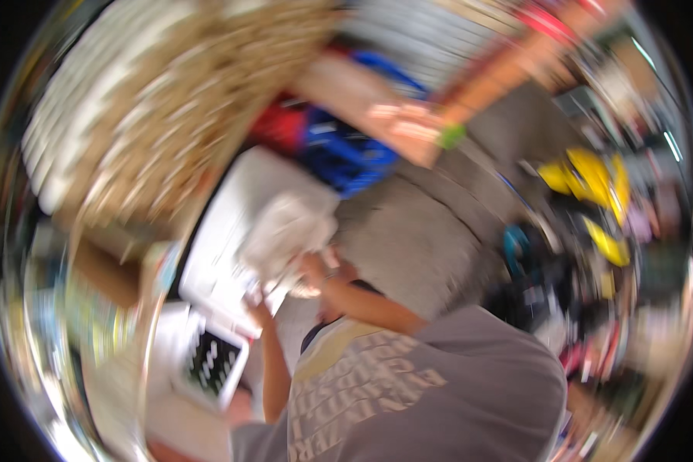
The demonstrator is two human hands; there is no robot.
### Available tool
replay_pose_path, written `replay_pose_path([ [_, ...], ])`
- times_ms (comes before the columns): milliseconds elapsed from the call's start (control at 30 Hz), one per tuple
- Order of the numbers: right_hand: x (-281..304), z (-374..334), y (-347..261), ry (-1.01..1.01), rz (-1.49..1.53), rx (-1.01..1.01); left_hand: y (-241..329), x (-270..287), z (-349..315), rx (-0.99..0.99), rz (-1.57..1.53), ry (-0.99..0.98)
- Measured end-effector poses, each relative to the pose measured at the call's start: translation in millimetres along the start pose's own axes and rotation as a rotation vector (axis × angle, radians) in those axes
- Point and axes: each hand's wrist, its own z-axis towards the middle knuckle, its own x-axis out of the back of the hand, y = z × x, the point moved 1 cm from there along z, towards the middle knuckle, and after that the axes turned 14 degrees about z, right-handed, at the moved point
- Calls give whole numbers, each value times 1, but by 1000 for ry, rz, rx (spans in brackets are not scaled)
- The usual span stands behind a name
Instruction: The person organizes small snack packets inside a white cooler, arranging them neatly by hand. They then close the cooler lid and move the cooler to a different location on the floor.
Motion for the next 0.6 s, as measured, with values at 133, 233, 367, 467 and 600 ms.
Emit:
replay_pose_path([
  [133,7,3,-3,-496,801,-117,30,113,-71,317,164,-53],
  [233,-10,-2,-7,-307,885,-288,4,154,-126,514,-118,22],
  [367,-6,30,-22,-64,865,-679,-41,133,-246,780,-136,229],
  [467,-9,86,-38,-130,551,-772,-41,111,-337,1072,-477,284],
  [600,-23,99,-57,-445,-384,-571,7,47,-458,1365,-666,477],
])
